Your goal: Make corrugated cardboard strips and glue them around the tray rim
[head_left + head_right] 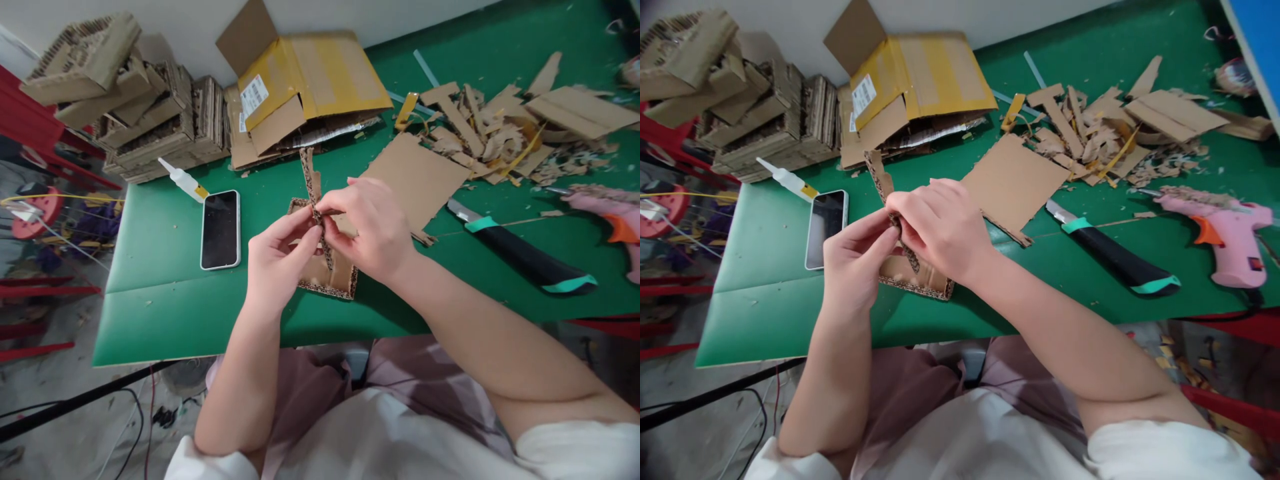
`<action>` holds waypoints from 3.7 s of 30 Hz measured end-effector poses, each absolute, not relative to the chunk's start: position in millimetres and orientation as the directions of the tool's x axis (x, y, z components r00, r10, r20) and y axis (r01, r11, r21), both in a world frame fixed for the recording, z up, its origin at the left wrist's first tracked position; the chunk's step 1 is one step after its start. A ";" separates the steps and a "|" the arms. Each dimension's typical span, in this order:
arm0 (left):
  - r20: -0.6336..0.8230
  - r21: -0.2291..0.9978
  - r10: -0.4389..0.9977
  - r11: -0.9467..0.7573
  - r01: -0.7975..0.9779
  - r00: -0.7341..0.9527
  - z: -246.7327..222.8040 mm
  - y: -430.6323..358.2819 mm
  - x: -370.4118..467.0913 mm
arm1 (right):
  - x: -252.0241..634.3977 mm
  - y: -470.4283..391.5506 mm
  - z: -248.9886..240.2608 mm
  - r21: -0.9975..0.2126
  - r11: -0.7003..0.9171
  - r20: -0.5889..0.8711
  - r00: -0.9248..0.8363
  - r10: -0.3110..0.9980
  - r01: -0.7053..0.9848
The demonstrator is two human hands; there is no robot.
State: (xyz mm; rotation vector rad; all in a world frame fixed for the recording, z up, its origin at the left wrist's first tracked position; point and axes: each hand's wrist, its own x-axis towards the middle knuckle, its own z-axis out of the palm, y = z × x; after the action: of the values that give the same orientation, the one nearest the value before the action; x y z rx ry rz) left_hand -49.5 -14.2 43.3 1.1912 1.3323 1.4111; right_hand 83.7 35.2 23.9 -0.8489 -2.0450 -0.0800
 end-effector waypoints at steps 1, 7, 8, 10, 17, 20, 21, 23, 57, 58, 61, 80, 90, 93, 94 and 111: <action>0.076 0.997 0.977 -0.073 0.025 -0.199 44.0 -14.2 -49.7 | 84.0 35.5 23.4 -0.258 0.767 0.762 -0.364 0.535 0.588; -0.083 0.984 0.989 0.061 -0.165 -0.126 50.8 -12.7 -55.7 | 87.4 35.1 27.6 -0.346 0.791 0.810 -0.264 0.523 0.505; -0.106 0.976 0.989 0.084 -0.200 -0.102 51.7 -12.2 -57.1 | 87.9 34.5 29.3 -0.404 0.792 0.807 -0.230 0.544 0.458; -0.150 0.958 0.986 0.128 -0.256 -0.068 52.9 -11.3 -59.4 | 88.4 33.4 32.0 -0.561 0.765 0.761 -0.168 0.627 0.315; -0.202 0.926 0.978 0.177 -0.334 -0.044 52.3 -11.6 -58.3 | 88.8 34.3 32.4 -0.555 0.769 0.716 -0.289 0.636 0.316; -0.208 0.922 0.977 0.182 -0.341 -0.042 52.7 -12.3 -57.4 | 88.8 35.9 31.1 -0.478 0.825 0.777 -0.292 0.557 0.303; -0.212 0.920 0.976 0.185 -0.345 -0.042 53.1 -12.4 -57.5 | 88.9 36.1 30.7 -0.471 0.838 0.789 -0.292 0.540 0.277; -0.206 0.920 0.977 0.178 -0.348 -0.046 54.0 -12.4 -58.1 | 89.3 36.4 30.1 -0.475 0.847 0.793 -0.301 0.529 0.236; -0.166 0.915 0.986 0.145 -0.376 -0.025 48.1 -12.3 -54.2 | 89.4 31.9 35.2 -0.389 0.805 0.796 -0.277 0.539 0.448; -0.150 0.919 0.988 0.126 -0.375 -0.034 47.7 -12.5 -54.2 | 90.1 32.4 34.7 -0.362 0.818 0.810 -0.285 0.513 0.446; -0.099 0.934 0.994 0.075 -0.350 -0.052 46.8 -13.0 -54.2 | 92.1 32.2 33.0 -0.310 0.839 0.830 -0.304 0.468 0.446; 0.045 0.915 0.999 -0.036 -0.403 0.014 42.7 -12.1 -51.2 | 91.0 25.7 35.4 -0.237 0.887 0.930 -0.173 0.325 0.396; -0.003 0.902 1.000 0.013 -0.432 0.024 43.8 -12.6 -50.5 | 91.8 25.6 37.0 -0.299 0.873 0.899 -0.192 0.393 0.384; -0.011 0.908 1.000 0.019 -0.418 0.022 43.8 -13.7 -50.7 | 90.8 25.4 36.9 -0.342 0.866 0.879 -0.202 0.432 0.365; -0.013 0.910 1.000 0.020 -0.414 0.021 43.7 -13.9 -50.7 | 90.4 25.3 37.0 -0.360 0.863 0.871 -0.205 0.447 0.354; -0.058 0.901 0.998 0.069 -0.428 0.037 45.4 -12.6 -49.8 | 88.0 28.7 36.6 -0.461 0.825 0.834 -0.159 0.528 0.326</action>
State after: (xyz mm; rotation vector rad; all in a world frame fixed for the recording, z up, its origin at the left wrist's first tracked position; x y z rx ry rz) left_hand -49.8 -12.6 45.4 0.8438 0.8925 1.3235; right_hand 88.0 28.7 36.6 -0.6590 -1.7647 0.2025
